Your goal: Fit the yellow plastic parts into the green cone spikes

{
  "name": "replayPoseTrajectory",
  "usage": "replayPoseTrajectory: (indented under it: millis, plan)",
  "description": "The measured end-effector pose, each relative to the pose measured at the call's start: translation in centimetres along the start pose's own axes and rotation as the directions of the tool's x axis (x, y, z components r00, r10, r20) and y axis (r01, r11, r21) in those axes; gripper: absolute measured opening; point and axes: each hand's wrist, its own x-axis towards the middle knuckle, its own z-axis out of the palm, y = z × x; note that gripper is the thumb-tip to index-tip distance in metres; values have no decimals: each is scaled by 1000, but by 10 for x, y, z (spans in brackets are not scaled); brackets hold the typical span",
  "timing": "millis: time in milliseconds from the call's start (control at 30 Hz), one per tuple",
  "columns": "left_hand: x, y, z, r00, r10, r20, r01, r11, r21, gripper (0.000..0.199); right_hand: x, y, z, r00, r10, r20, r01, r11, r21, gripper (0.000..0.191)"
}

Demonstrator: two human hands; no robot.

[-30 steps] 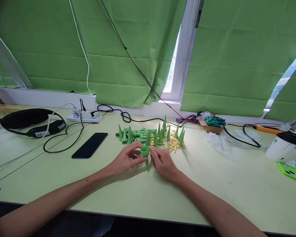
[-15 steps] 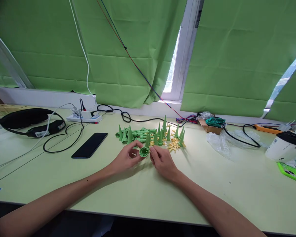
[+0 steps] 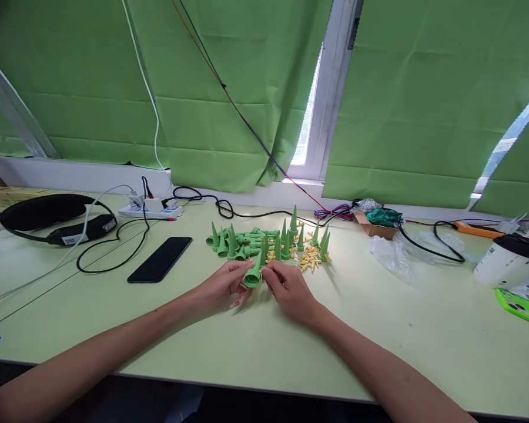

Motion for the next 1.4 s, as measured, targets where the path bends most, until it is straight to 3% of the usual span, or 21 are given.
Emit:
replayPoseTrajectory:
  millis: [300,533,867,1033,1400]
  plan:
    - [-2,2,-3,995,-69,75,82,977,-195,39,0,0,0,999,-16,35,16,1000,3,36]
    - [-1,0,-5,994,-41,102,60,979,-195,37,-1,1,-1,998,-37,53,36,999,4,33]
    - [-6,0,-1,996,85,22,-87,993,84,34,-1,1,0,997,-34,65,35,999,-16,33]
    - [-7,3,-2,986,159,51,-167,956,243,35,-1,2,0,998,-24,60,26,999,-29,33]
    - [-9,8,-3,978,181,101,-206,898,389,36,-1,1,0,997,-5,80,9,999,-47,37]
